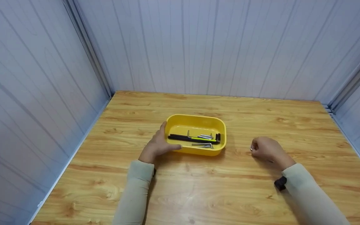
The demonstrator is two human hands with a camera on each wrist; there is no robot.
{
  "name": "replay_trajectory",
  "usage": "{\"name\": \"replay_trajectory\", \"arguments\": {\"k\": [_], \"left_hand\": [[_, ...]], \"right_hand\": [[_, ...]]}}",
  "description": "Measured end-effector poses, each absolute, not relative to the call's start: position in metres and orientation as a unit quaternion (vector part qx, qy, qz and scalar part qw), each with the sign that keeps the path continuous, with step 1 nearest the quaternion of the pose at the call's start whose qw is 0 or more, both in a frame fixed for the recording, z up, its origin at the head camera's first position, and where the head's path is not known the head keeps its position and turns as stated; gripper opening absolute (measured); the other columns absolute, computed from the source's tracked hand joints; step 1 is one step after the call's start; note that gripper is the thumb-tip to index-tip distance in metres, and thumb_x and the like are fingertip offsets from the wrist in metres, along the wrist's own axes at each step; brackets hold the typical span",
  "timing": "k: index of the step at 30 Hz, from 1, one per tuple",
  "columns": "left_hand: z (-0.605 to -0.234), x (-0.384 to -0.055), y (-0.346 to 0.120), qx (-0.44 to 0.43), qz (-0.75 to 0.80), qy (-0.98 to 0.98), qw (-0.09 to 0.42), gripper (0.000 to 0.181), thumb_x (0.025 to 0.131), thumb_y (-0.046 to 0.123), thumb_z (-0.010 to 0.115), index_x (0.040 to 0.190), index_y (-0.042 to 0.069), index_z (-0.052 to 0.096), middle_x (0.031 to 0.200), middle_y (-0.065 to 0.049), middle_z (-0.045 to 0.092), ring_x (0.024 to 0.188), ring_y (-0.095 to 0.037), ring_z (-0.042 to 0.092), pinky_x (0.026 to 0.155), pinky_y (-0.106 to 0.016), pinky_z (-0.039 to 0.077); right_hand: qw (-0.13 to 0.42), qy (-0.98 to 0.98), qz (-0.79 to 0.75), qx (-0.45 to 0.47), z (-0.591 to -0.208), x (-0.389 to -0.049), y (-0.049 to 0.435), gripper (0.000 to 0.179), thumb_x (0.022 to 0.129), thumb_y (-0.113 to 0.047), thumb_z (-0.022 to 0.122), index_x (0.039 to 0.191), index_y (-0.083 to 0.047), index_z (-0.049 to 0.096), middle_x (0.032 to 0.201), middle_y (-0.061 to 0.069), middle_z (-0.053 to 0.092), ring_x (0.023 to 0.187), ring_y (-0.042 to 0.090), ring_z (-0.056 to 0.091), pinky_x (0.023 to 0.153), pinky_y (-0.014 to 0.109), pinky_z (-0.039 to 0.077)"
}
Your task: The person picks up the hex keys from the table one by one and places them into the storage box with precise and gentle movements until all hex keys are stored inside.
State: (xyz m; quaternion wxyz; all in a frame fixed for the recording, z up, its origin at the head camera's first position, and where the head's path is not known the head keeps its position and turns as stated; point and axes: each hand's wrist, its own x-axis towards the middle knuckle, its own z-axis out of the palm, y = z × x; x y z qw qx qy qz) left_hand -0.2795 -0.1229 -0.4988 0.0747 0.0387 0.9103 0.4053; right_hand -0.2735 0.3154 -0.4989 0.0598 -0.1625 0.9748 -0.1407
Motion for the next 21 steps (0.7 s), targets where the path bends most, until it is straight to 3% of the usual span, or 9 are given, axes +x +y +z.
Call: {"name": "replay_trajectory", "arguments": {"k": [21], "left_hand": [[-0.4980, -0.2789, -0.1230, 0.041, 0.401, 0.912, 0.076, 0.127, 0.061, 0.057, 0.082, 0.156, 0.025, 0.003, 0.157, -0.013, 0.026, 0.141, -0.032, 0.031, 0.113, -0.052, 0.029]], "right_hand": [[-0.037, 0.968, -0.187, -0.161, -0.4989, -0.2743, 0.3086, 0.008, 0.087, -0.022, 0.064, 0.082, -0.015, 0.064, 0.075, -0.002, 0.061, 0.062, 0.013, 0.050, 0.058, 0.031, 0.040]]}}
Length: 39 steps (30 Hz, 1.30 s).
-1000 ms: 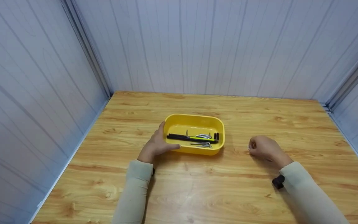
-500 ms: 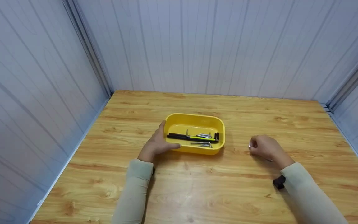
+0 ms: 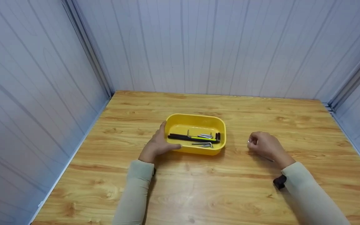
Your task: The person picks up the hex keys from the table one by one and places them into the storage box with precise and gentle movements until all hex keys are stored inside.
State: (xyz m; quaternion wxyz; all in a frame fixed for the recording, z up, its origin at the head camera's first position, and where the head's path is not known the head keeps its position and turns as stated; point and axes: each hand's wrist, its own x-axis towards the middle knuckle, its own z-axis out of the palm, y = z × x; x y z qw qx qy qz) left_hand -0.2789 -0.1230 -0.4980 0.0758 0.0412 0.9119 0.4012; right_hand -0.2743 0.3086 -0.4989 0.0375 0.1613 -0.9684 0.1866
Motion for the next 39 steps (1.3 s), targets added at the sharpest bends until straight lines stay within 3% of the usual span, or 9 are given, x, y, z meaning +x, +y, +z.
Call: {"name": "replay_trajectory", "arguments": {"k": [5, 13, 39], "left_hand": [[-0.498, -0.280, -0.123, 0.045, 0.402, 0.912, 0.073, 0.127, 0.062, 0.058, 0.082, 0.156, 0.025, 0.003, 0.156, -0.012, 0.028, 0.139, -0.031, 0.032, 0.113, -0.051, 0.028], [-0.498, -0.279, -0.123, 0.045, 0.397, 0.914, 0.074, 0.127, 0.061, 0.058, 0.082, 0.156, 0.024, 0.004, 0.156, -0.014, 0.028, 0.140, -0.033, 0.031, 0.112, -0.052, 0.029], [-0.499, -0.279, -0.123, 0.039, 0.393, 0.916, 0.074, 0.127, 0.060, 0.060, 0.081, 0.155, 0.026, 0.004, 0.154, -0.013, 0.031, 0.138, -0.031, 0.034, 0.112, -0.052, 0.029]], "right_hand": [[0.074, -0.960, 0.200, 0.179, -0.498, -0.275, 0.306, 0.004, 0.085, -0.017, 0.063, 0.081, -0.015, 0.065, 0.076, 0.000, 0.060, 0.063, 0.013, 0.049, 0.058, 0.031, 0.040], [0.072, -0.957, 0.213, 0.183, -0.494, -0.275, 0.299, 0.007, 0.080, -0.011, 0.060, 0.082, -0.015, 0.065, 0.077, 0.001, 0.059, 0.063, 0.013, 0.049, 0.056, 0.030, 0.039], [0.128, -0.937, 0.239, 0.219, -0.478, -0.273, 0.265, 0.005, 0.082, -0.012, 0.065, 0.085, -0.013, 0.069, 0.079, -0.001, 0.061, 0.068, 0.012, 0.054, 0.061, 0.029, 0.045]]}}
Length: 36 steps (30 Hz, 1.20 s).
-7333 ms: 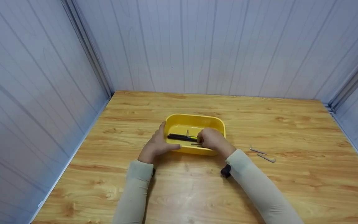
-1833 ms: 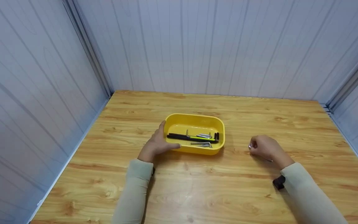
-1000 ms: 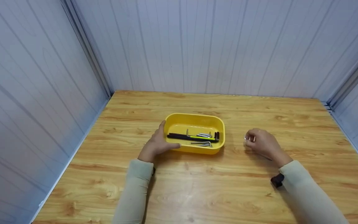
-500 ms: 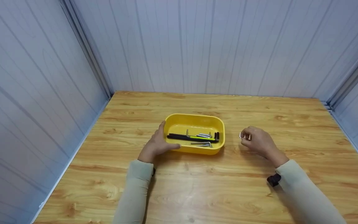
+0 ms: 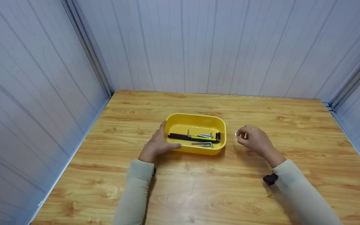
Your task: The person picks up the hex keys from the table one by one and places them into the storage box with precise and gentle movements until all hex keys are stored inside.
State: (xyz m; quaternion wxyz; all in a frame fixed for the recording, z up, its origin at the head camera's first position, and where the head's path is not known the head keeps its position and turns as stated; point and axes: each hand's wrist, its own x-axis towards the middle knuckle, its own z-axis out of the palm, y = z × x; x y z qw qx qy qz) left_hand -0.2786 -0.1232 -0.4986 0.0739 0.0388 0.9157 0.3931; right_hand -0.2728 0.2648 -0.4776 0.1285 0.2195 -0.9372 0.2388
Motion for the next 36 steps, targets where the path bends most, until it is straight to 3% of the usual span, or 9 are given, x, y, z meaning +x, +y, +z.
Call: {"name": "replay_trajectory", "arguments": {"k": [11, 21, 36], "left_hand": [[-0.498, -0.280, -0.123, 0.044, 0.404, 0.911, 0.074, 0.126, 0.063, 0.055, 0.082, 0.156, 0.024, 0.002, 0.157, -0.013, 0.026, 0.140, -0.032, 0.032, 0.113, -0.052, 0.029], [-0.500, -0.280, -0.122, 0.041, 0.410, 0.908, 0.070, 0.128, 0.060, 0.056, 0.083, 0.156, 0.023, 0.004, 0.154, -0.013, 0.031, 0.137, -0.031, 0.034, 0.113, -0.052, 0.028], [-0.497, -0.277, -0.122, 0.040, 0.398, 0.913, 0.080, 0.127, 0.062, 0.058, 0.082, 0.156, 0.026, 0.003, 0.158, -0.014, 0.023, 0.143, -0.036, 0.027, 0.113, -0.053, 0.027]], "right_hand": [[0.105, -0.933, 0.268, 0.218, -0.466, -0.278, 0.234, 0.006, 0.083, -0.015, 0.066, 0.087, -0.012, 0.070, 0.082, 0.001, 0.061, 0.072, 0.014, 0.055, 0.063, 0.029, 0.045], [0.111, -0.924, 0.276, 0.239, -0.462, -0.281, 0.214, 0.006, 0.084, -0.014, 0.066, 0.088, -0.012, 0.070, 0.083, 0.001, 0.062, 0.073, 0.015, 0.055, 0.064, 0.030, 0.047], [0.084, -0.924, 0.280, 0.247, -0.463, -0.289, 0.187, 0.004, 0.086, -0.016, 0.066, 0.086, -0.015, 0.070, 0.084, 0.000, 0.061, 0.071, 0.014, 0.055, 0.063, 0.029, 0.046]]}}
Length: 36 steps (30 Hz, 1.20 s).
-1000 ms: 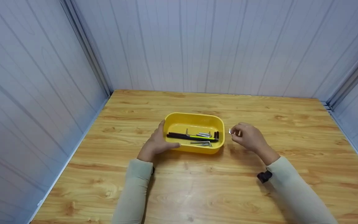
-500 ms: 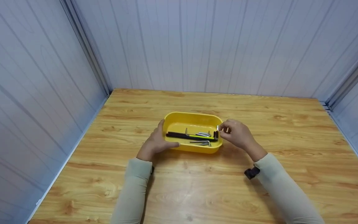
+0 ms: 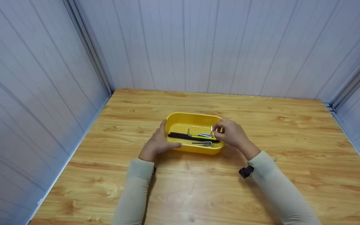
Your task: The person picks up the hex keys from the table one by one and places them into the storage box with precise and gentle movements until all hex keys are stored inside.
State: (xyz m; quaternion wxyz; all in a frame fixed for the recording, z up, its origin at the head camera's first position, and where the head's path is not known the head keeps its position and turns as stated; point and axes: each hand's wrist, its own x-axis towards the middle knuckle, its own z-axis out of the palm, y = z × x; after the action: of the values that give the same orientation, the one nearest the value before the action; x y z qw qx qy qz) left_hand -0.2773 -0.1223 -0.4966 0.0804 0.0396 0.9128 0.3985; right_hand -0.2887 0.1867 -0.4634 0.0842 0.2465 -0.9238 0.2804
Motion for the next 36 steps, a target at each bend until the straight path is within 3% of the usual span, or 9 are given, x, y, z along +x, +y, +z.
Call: {"name": "replay_trajectory", "arguments": {"k": [11, 22, 30, 36], "left_hand": [[-0.500, -0.280, -0.122, 0.037, 0.401, 0.913, 0.070, 0.128, 0.061, 0.056, 0.083, 0.156, 0.024, 0.004, 0.156, -0.014, 0.028, 0.138, -0.031, 0.034, 0.114, -0.050, 0.029], [-0.500, -0.280, -0.123, 0.041, 0.408, 0.910, 0.066, 0.129, 0.060, 0.056, 0.084, 0.156, 0.022, 0.005, 0.156, -0.013, 0.028, 0.139, -0.030, 0.033, 0.114, -0.050, 0.028], [-0.499, -0.279, -0.122, 0.044, 0.404, 0.911, 0.074, 0.128, 0.061, 0.058, 0.083, 0.156, 0.025, 0.003, 0.159, -0.011, 0.023, 0.143, -0.033, 0.028, 0.114, -0.051, 0.028], [-0.498, -0.279, -0.123, 0.042, 0.402, 0.912, 0.074, 0.128, 0.061, 0.058, 0.083, 0.156, 0.024, 0.004, 0.158, -0.012, 0.025, 0.142, -0.032, 0.029, 0.114, -0.051, 0.028]], "right_hand": [[0.078, -0.920, 0.279, 0.262, -0.473, -0.291, 0.170, 0.006, 0.086, -0.016, 0.065, 0.087, -0.015, 0.070, 0.085, -0.001, 0.062, 0.074, 0.013, 0.057, 0.065, 0.031, 0.049], [0.039, -0.928, 0.271, 0.251, -0.482, -0.296, 0.160, 0.006, 0.087, -0.020, 0.064, 0.087, -0.017, 0.070, 0.085, -0.001, 0.062, 0.071, 0.012, 0.055, 0.064, 0.031, 0.047], [0.049, -0.936, 0.239, 0.253, -0.486, -0.301, 0.157, 0.008, 0.085, -0.019, 0.063, 0.083, -0.017, 0.071, 0.081, -0.003, 0.063, 0.070, 0.010, 0.056, 0.063, 0.030, 0.047], [0.010, -0.946, 0.213, 0.244, -0.485, -0.302, 0.154, 0.007, 0.084, -0.020, 0.064, 0.084, -0.017, 0.070, 0.079, -0.004, 0.063, 0.070, 0.011, 0.055, 0.065, 0.031, 0.047]]}}
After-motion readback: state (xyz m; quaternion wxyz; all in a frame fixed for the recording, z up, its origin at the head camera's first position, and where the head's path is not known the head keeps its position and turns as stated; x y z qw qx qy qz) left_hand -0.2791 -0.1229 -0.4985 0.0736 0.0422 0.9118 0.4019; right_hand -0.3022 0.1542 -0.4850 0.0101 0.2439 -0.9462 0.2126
